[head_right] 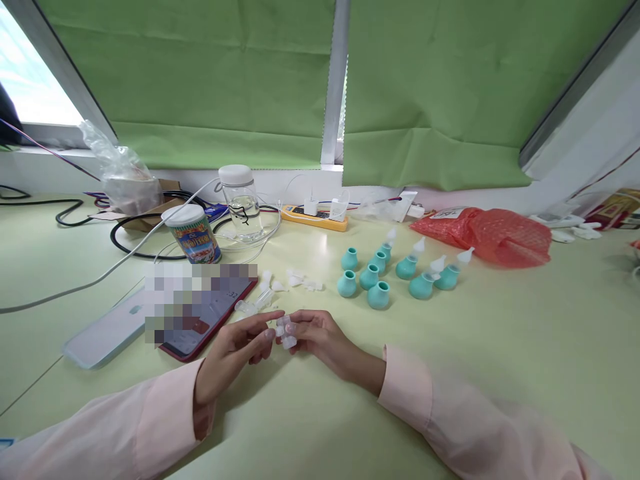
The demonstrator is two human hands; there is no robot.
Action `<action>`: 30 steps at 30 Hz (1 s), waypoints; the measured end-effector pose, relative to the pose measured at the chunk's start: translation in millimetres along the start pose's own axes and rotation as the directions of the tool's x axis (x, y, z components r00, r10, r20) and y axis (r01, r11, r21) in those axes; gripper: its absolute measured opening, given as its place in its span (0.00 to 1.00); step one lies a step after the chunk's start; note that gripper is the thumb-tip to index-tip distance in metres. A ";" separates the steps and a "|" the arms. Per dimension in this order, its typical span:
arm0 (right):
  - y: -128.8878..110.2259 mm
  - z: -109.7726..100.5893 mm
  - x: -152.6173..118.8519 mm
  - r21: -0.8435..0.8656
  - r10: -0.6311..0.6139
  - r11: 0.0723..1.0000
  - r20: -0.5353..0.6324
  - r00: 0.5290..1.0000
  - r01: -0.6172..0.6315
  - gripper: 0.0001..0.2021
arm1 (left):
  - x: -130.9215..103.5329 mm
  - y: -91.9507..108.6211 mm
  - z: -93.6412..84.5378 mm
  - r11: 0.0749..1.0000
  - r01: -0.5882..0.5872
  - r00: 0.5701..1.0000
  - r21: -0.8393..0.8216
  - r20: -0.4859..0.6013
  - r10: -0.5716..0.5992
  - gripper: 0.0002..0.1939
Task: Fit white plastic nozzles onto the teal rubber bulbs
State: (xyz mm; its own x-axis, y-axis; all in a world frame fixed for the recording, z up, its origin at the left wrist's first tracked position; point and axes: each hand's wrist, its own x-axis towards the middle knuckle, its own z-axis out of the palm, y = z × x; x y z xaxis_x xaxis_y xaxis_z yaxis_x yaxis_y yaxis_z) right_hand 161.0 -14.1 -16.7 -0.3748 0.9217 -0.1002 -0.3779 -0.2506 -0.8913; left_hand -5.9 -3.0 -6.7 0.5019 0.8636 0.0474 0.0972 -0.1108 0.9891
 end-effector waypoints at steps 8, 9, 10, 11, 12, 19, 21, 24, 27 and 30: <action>-1.8 -0.2 -2.2 -0.051 0.033 0.998 0.094 0.995 -0.029 0.10 | 3.5 -0.8 0.2 0.993 0.035 0.992 -0.112 0.121 -0.022 0.24; -1.9 -0.6 -2.0 -0.064 0.039 0.997 0.101 0.994 -0.033 0.11 | 3.2 -0.6 0.6 0.992 0.038 0.991 -0.121 0.135 -0.021 0.24; -1.9 -1.2 -1.7 -0.075 0.043 0.997 0.099 0.994 -0.035 0.11 | 2.5 -0.5 1.0 0.992 0.036 0.990 -0.120 0.142 -0.019 0.23; -1.8 -1.9 -1.2 -0.086 0.047 0.996 0.093 0.995 -0.038 0.12 | 1.6 -0.7 1.6 0.994 0.029 0.990 -0.106 0.139 -0.014 0.22; -1.6 -2.6 -0.6 -0.100 0.048 0.994 0.084 0.995 -0.040 0.12 | 0.3 -1.0 2.2 0.997 0.018 0.992 -0.080 0.127 -0.007 0.20; 1.0 -2.2 -0.4 -0.097 0.015 0.995 0.034 0.999 -0.012 0.09 | -6.5 -1.2 4.8 0.978 -0.084 0.995 0.192 0.061 0.074 0.16; 2.6 0.8 -2.6 -0.049 0.022 0.999 0.032 0.999 -0.020 0.09 | -6.2 0.2 3.6 0.970 -0.111 0.994 0.215 0.035 0.106 0.15; 5.2 5.0 -6.1 -0.003 0.041 0.999 0.019 0.999 -0.041 0.09 | -4.9 2.7 1.1 0.973 -0.145 0.989 0.182 0.059 0.136 0.15; 6.9 6.4 -7.6 0.001 0.055 0.998 0.012 0.998 -0.055 0.09 | -3.4 5.9 -0.3 0.985 -0.119 0.988 0.123 0.117 0.104 0.15; 6.7 6.7 -7.0 -0.027 0.055 0.998 0.014 0.998 -0.054 0.10 | -3.8 8.1 0.4 0.990 -0.099 0.987 0.096 0.139 0.086 0.13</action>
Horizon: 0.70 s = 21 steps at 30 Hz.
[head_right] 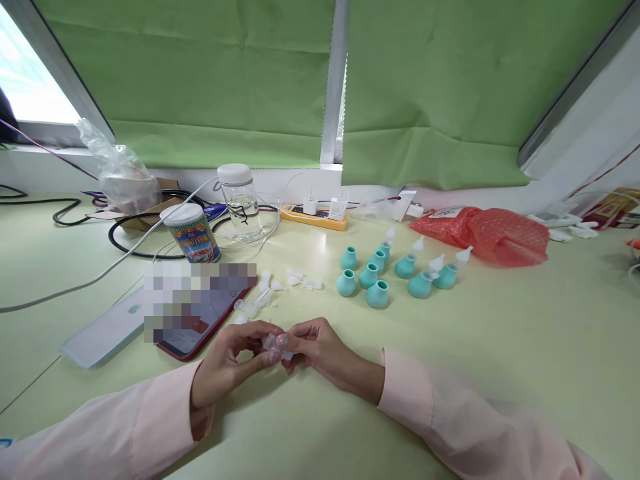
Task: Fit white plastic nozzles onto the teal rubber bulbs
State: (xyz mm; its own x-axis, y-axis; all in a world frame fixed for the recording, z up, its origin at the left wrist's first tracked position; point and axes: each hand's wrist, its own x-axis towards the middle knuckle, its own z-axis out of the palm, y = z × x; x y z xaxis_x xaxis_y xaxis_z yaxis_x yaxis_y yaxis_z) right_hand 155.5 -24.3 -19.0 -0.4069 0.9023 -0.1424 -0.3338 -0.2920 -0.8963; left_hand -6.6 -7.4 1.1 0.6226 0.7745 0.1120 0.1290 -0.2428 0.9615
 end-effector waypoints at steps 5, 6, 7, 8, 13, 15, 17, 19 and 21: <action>-12.2 3.1 -4.2 -0.397 -0.056 0.916 0.009 0.998 0.055 0.14 | -5.3 -3.4 4.3 0.984 -0.117 0.983 0.136 -0.127 0.134 0.08; -18.1 3.1 -6.4 -0.564 -0.151 0.815 0.021 0.988 0.136 0.14 | -6.1 -4.6 5.0 0.980 -0.131 0.975 0.148 -0.161 0.155 0.08; -25.2 2.2 -8.8 -0.727 -0.274 0.648 0.056 0.960 0.227 0.14 | -6.6 -5.8 5.4 0.982 -0.129 0.969 0.139 -0.193 0.155 0.08; -33.3 0.2 -11.0 -0.857 -0.400 0.425 0.111 0.910 0.291 0.15 | -6.6 -6.6 5.5 0.988 -0.112 0.966 0.110 -0.223 0.134 0.09; -71.1 -23.7 -11.1 -0.882 -0.627 -0.439 0.164 0.762 -0.172 0.21 | -4.7 -6.2 3.3 0.998 0.010 0.971 -0.060 -0.239 -0.024 0.10; -76.5 -35.5 -6.0 -0.761 -0.597 -0.540 0.045 0.801 -0.359 0.19 | -3.8 -5.2 2.2 0.994 0.023 0.969 -0.106 -0.244 -0.049 0.10; -76.6 -44.9 -1.0 -0.697 -0.509 -0.602 -0.042 0.860 -0.390 0.14 | -2.8 -5.1 1.3 0.989 0.014 0.961 -0.147 -0.271 -0.054 0.10; -75.2 -50.1 1.8 -0.703 -0.436 -0.618 -0.067 0.897 -0.353 0.10 | -1.1 -6.0 0.8 0.984 -0.005 0.953 -0.181 -0.298 -0.050 0.10; -74.5 -50.1 1.2 -0.761 -0.416 -0.574 -0.046 0.908 -0.301 0.06 | 0.9 -7.5 0.9 0.976 -0.004 0.948 -0.218 -0.312 -0.066 0.12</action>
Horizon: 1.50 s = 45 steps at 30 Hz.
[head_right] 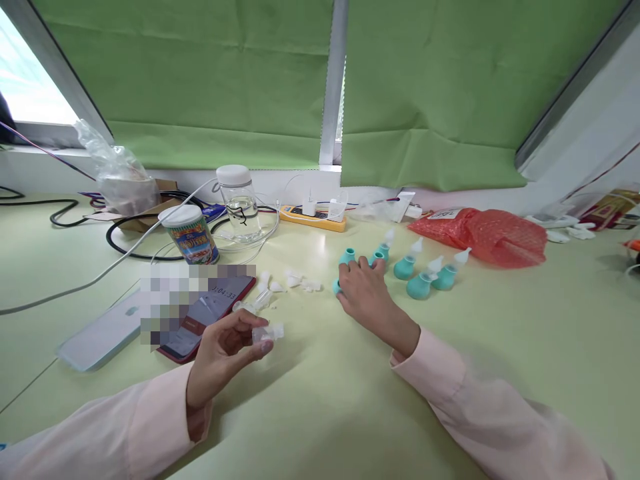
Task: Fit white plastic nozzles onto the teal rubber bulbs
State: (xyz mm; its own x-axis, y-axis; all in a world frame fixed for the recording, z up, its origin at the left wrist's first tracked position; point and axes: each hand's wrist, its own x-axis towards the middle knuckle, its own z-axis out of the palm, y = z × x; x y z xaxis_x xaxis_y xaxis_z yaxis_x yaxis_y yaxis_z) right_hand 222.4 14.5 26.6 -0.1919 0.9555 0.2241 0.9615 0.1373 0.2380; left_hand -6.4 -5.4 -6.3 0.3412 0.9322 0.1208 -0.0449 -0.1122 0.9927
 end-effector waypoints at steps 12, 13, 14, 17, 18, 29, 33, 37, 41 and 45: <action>-36.7 -17.4 -20.8 0.736 -0.290 0.592 -0.185 0.939 0.328 0.12 | 0.8 5.8 3.4 0.976 0.136 0.990 -0.169 0.054 -0.129 0.17; -37.9 -16.3 -20.2 0.711 -0.290 0.608 -0.213 0.933 0.352 0.12 | 0.7 6.7 3.2 0.978 0.125 0.991 -0.167 0.058 -0.117 0.17; -38.6 -14.9 -19.7 0.688 -0.292 0.619 -0.246 0.924 0.379 0.12 | 0.6 7.2 2.9 0.980 0.113 0.993 -0.165 0.063 -0.104 0.17; -40.1 -10.0 -19.1 0.618 -0.325 0.635 -0.332 0.886 0.464 0.08 | 0.8 7.1 1.9 0.982 0.089 0.994 -0.166 0.076 -0.078 0.15; -40.7 -8.2 -19.4 0.594 -0.338 0.643 -0.345 0.876 0.483 0.06 | 1.0 6.8 1.7 0.981 0.091 0.994 -0.171 0.082 -0.078 0.15; -48.7 0.6 -26.7 0.399 -0.307 0.808 -0.341 0.888 0.433 0.02 | 3.0 3.5 -0.1 0.951 0.185 0.975 -0.249 0.165 -0.147 0.14; -49.9 0.3 -28.0 0.395 -0.312 0.805 -0.354 0.882 0.443 0.02 | 4.2 2.9 0.1 0.942 0.210 0.967 -0.261 0.201 -0.159 0.13; -54.1 0.0 -29.3 0.595 -0.264 0.712 -0.266 0.927 0.373 0.03 | 3.6 1.6 0.3 0.946 0.201 0.965 -0.253 0.218 -0.147 0.14; -56.7 -0.5 -30.2 0.825 -0.243 0.539 -0.040 0.969 0.169 0.04 | 0.8 1.8 -0.2 0.969 0.151 0.973 -0.196 0.205 -0.110 0.13; -56.6 -5.0 -30.0 0.913 -0.287 0.408 0.145 0.947 -0.016 0.05 | -2.0 1.6 -0.3 0.999 0.032 0.983 -0.035 0.181 -0.025 0.10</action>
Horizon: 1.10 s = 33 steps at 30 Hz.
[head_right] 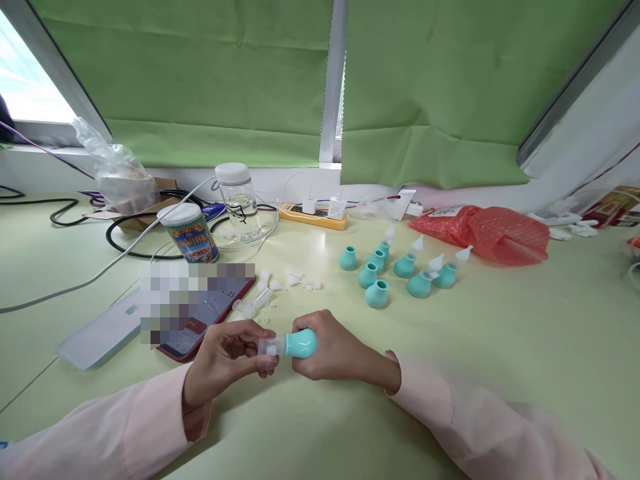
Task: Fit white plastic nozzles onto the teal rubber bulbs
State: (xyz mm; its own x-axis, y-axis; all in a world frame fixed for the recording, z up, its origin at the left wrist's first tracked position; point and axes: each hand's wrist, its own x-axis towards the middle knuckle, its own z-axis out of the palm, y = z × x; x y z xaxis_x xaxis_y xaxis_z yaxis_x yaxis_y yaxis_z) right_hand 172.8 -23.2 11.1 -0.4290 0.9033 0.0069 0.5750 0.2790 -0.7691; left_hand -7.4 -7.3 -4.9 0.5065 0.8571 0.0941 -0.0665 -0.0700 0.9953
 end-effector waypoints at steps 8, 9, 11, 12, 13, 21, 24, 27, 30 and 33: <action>-20.7 -4.3 -1.5 0.104 -0.016 0.995 0.108 0.994 0.005 0.05 | -1.9 0.1 -3.0 0.774 -0.395 0.918 0.494 0.175 0.357 0.08; -18.9 -4.8 -0.5 0.085 -0.012 0.996 0.076 0.997 0.005 0.05 | -1.6 0.9 -5.1 0.776 -0.386 0.919 0.500 0.133 0.371 0.04; -12.6 -5.3 2.2 0.032 0.013 0.999 0.011 1.000 -0.013 0.05 | -1.3 2.4 -8.6 0.775 -0.394 0.912 0.494 0.109 0.394 0.07; -9.1 -5.1 3.4 0.008 0.026 1.000 -0.004 1.000 -0.026 0.05 | -1.2 2.9 -9.7 0.758 -0.411 0.905 0.507 0.129 0.405 0.10; -6.1 -4.5 4.3 -0.007 0.037 0.999 -0.001 0.999 -0.037 0.05 | -1.2 3.2 -10.1 0.725 -0.432 0.896 0.537 0.166 0.412 0.11; -10.4 8.0 -1.7 -0.014 0.003 1.000 0.010 1.000 -0.003 0.08 | 4.8 -7.6 -10.8 0.538 -0.493 0.868 0.684 0.338 0.365 0.14; -12.3 14.9 -3.9 -0.057 -0.020 0.998 -0.042 0.999 0.018 0.09 | 5.8 -12.9 -11.7 0.624 -0.462 0.887 0.630 0.324 0.329 0.15; -9.5 21.6 -4.2 -0.152 -0.076 0.987 -0.134 0.988 0.055 0.07 | 5.5 -13.4 -9.2 0.723 -0.335 0.941 0.604 0.251 0.227 0.17; -5.2 26.2 -4.8 -0.297 -0.191 0.946 -0.200 0.961 0.126 0.05 | 5.4 -11.8 -5.4 0.787 -0.234 0.970 0.571 0.190 0.150 0.18; -2.3 27.1 -6.4 -0.471 -0.309 0.863 -0.208 0.928 0.181 0.03 | 5.8 -11.9 -3.3 0.835 -0.179 0.980 0.521 0.173 0.102 0.20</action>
State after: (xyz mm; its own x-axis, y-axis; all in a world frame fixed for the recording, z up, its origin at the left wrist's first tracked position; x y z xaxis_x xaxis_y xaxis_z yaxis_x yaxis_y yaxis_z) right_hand 155.3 -38.4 -4.6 -0.4308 0.8201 0.3766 0.7467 0.5583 -0.3615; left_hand -6.5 0.1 -16.2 0.6382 0.7441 0.1976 0.3018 -0.4779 0.8250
